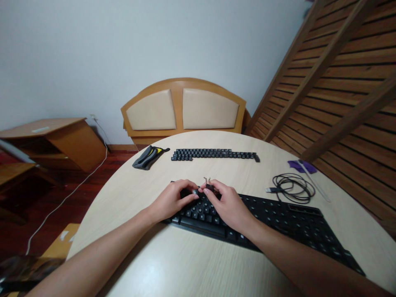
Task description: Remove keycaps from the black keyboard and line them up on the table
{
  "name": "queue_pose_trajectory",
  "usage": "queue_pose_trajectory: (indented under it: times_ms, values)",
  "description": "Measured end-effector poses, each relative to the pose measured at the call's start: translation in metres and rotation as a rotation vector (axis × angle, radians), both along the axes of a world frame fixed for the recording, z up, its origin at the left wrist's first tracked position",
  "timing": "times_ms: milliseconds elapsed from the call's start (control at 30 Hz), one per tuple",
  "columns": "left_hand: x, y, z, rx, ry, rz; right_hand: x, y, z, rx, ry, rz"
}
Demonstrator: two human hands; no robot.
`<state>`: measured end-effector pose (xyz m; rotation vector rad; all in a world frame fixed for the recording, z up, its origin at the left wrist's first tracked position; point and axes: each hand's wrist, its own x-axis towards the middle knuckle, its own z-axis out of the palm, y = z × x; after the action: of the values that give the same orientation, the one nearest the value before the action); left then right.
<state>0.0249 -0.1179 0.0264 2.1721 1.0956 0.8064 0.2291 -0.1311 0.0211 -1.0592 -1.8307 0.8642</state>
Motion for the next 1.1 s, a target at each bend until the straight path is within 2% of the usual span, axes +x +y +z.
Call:
queue_pose_trajectory:
  times_ms: [433,667,733,867,1100]
  values:
    - [-0.001,0.002,-0.001,-0.001,0.028,0.005,-0.001,0.001,0.000,-0.006,0.016,-0.001]
    - [-0.003,0.010,0.011,0.038,0.026,0.094,-0.001,0.002,-0.003,-0.026,0.014,-0.004]
    - [-0.004,0.020,0.014,0.086,0.054,0.117,-0.002,0.002,-0.004,-0.031,0.011,-0.001]
    - [-0.005,0.054,0.016,0.357,0.250,0.131,-0.003,0.002,-0.004,-0.031,0.021,0.004]
    - [-0.005,0.117,0.008,0.497,0.315,0.128,-0.004,0.001,-0.004,-0.011,0.019,0.000]
